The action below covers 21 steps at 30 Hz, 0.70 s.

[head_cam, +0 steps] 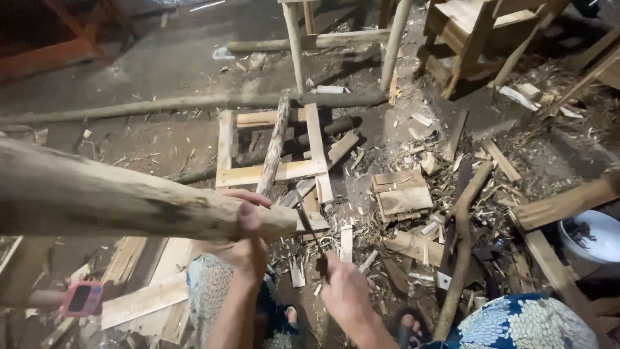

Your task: The person uses a curved blade to shave and shape a piece of wood, removing bark and smoothing the surface. They rotate the wood to work on different sides and occasionally inspect the progress before continuing to carve.

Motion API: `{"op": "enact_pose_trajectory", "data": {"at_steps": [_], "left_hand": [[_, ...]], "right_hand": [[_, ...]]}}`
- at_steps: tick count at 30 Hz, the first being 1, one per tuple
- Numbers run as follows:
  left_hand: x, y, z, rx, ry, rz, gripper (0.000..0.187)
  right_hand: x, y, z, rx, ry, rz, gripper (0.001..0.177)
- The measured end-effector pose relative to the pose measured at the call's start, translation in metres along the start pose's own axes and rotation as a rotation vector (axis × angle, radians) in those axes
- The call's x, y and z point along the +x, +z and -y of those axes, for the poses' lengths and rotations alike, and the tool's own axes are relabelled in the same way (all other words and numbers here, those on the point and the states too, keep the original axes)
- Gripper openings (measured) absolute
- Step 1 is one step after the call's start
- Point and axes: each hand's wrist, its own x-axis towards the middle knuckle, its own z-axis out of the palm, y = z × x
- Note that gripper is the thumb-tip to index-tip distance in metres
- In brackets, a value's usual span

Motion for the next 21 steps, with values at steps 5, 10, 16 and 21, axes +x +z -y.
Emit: {"op": "enact_pose_trajectory", "data": {"at_steps": [5, 10, 16, 21], "left_hand": [[-0.005, -0.007, -0.004, -0.037, -0.011, 0.015, 0.031], [0.007, -0.001, -0.012, 0.036, 0.024, 0.000, 0.030], [-0.002, 0.005, -0.008, 0.070, 0.037, -0.009, 0.032], [-0.008, 0.013, -0.011, 0.064, 0.053, -0.025, 0.019]], "right_hand": [[0.009, 0.017, -0.020, -0.032, -0.103, -0.084, 0.019], [0.011, 0.012, -0.015, -0.007, -0.061, -0.047, 0.001], [0.010, 0.013, -0.012, 0.049, -0.389, -0.216, 0.012], [0.001, 0.005, -0.006, 0.087, -0.076, -0.041, 0.052]]}}
